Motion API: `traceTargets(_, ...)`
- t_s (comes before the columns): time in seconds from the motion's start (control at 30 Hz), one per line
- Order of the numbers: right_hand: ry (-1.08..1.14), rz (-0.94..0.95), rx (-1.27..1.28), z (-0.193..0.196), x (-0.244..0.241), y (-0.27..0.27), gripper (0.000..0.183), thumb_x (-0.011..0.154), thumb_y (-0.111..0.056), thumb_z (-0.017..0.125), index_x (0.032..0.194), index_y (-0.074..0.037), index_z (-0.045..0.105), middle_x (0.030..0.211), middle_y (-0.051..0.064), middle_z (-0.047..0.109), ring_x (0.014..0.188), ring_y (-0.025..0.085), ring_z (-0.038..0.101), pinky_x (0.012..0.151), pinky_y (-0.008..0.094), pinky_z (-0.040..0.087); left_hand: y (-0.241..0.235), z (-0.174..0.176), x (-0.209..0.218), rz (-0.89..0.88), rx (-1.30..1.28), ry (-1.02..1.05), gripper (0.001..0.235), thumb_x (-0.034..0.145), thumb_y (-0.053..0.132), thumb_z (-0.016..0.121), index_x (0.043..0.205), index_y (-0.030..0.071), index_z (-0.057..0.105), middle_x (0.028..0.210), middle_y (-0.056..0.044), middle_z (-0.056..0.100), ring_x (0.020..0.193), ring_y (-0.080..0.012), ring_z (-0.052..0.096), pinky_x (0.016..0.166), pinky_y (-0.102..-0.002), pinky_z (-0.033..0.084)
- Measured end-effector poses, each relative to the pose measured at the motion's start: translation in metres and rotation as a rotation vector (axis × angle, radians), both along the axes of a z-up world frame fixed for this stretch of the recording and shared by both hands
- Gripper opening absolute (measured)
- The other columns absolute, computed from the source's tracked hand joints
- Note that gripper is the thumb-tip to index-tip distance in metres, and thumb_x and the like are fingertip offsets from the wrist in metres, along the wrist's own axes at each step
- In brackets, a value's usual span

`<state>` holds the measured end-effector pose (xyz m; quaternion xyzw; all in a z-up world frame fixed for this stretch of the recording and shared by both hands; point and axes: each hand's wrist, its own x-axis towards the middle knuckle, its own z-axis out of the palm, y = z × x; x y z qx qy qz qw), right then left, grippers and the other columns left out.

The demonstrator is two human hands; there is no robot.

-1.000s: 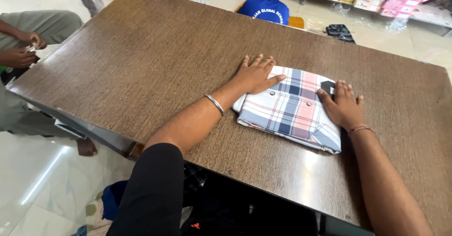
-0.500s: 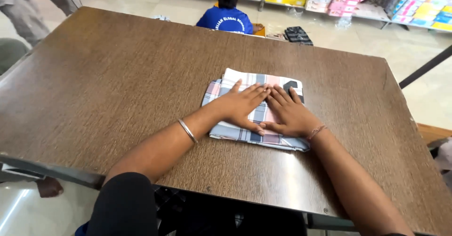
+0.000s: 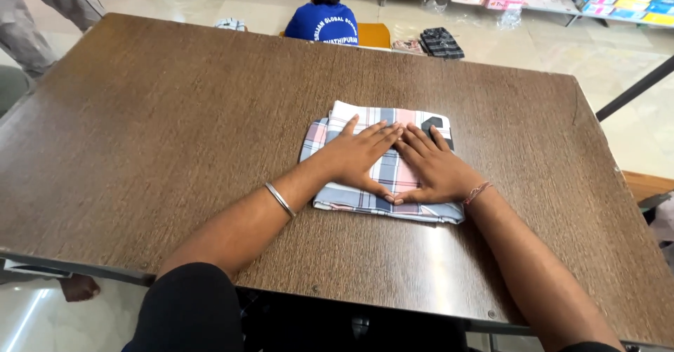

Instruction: The person folds a plaid shirt on a table. They smooth the shirt, fold the sleeves inward, fold the bottom up, and then fold the shirt in half to create a neat stack.

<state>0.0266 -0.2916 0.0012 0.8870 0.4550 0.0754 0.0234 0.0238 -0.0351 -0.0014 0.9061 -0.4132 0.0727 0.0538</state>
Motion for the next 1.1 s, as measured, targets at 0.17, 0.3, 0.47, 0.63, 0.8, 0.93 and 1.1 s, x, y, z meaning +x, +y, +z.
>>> traceTargets(0.17,0.014,-0.01,0.033,-0.003,0.019,0.001,0.122,0.077,-0.086,0.054,0.157,0.001,0.024,0.162,0.027,0.024,0.154,0.038,0.014,0.121,0.059,0.006,0.003,-0.005,0.02,0.034,0.003,0.003,0.138,0.066,0.098,0.051,0.161,0.004,0.018,0.167,-0.013,0.026,0.156,-0.0269,0.021,0.119,-0.069,0.011)
traceTargets(0.3,0.095,-0.025,0.066,0.006,0.021,0.002,0.121,0.076,-0.085,0.055,0.161,-0.007,0.02,0.166,0.019,0.022,0.156,0.034,0.014,0.122,0.058,0.005,0.008,-0.01,0.034,0.091,-0.008,0.042,0.136,0.064,0.098,0.052,0.161,0.007,0.021,0.167,-0.01,0.026,0.155,-0.0243,0.02,0.12,-0.066,0.006)
traceTargets(0.47,0.182,-0.145,0.031,0.002,0.028,-0.014,0.117,0.075,-0.084,0.058,0.162,-0.018,0.019,0.169,0.01,0.019,0.157,0.03,0.009,0.122,0.058,0.0,0.016,-0.007,0.036,0.123,0.025,0.074,0.135,0.063,0.099,0.054,0.16,0.009,0.026,0.169,-0.009,0.024,0.156,-0.0241,0.018,0.123,-0.064,0.003)
traceTargets(0.63,0.233,-0.191,0.052,0.005,0.028,-0.014,0.114,0.073,-0.083,0.061,0.162,-0.025,0.02,0.17,0.006,0.016,0.157,0.028,0.007,0.122,0.06,-0.002,0.039,-0.003,0.042,0.271,0.027,0.19,0.14,0.056,0.097,0.058,0.16,0.01,0.024,0.169,-0.006,0.02,0.157,-0.0206,0.016,0.121,-0.067,0.001)
traceTargets(0.8,0.226,-0.202,0.08,-0.001,0.035,-0.019,0.112,0.073,-0.082,0.062,0.162,-0.027,0.022,0.17,0.004,0.018,0.157,0.027,0.007,0.123,0.059,-0.001,0.042,-0.003,0.051,0.301,-0.029,0.226,0.143,0.053,0.096,0.063,0.16,0.01,0.024,0.169,-0.006,0.02,0.156,-0.0214,0.014,0.12,-0.069,0.002)
traceTargets(0.93,0.176,-0.147,0.098,-0.003,0.034,-0.021,0.109,0.077,-0.082,0.06,0.162,-0.025,0.023,0.17,0.005,0.019,0.157,0.028,0.009,0.122,0.059,0.0,0.043,0.0,0.043,0.318,-0.009,0.183,0.139,0.055,0.096,0.061,0.159,0.009,0.029,0.17,-0.005,0.023,0.158,-0.0216,0.015,0.12,-0.07,0.004)
traceTargets(1.1,0.159,-0.162,0.12,-0.003,0.036,-0.019,0.102,0.076,-0.075,0.062,0.159,-0.027,0.028,0.167,0.002,0.022,0.155,0.026,0.011,0.122,0.057,0.001,0.043,-0.001,0.044,0.309,0.018,0.12,0.131,0.063,0.1,0.05,0.157,0.01,0.031,0.167,-0.007,0.024,0.155,-0.025,0.016,0.121,-0.064,0.011)
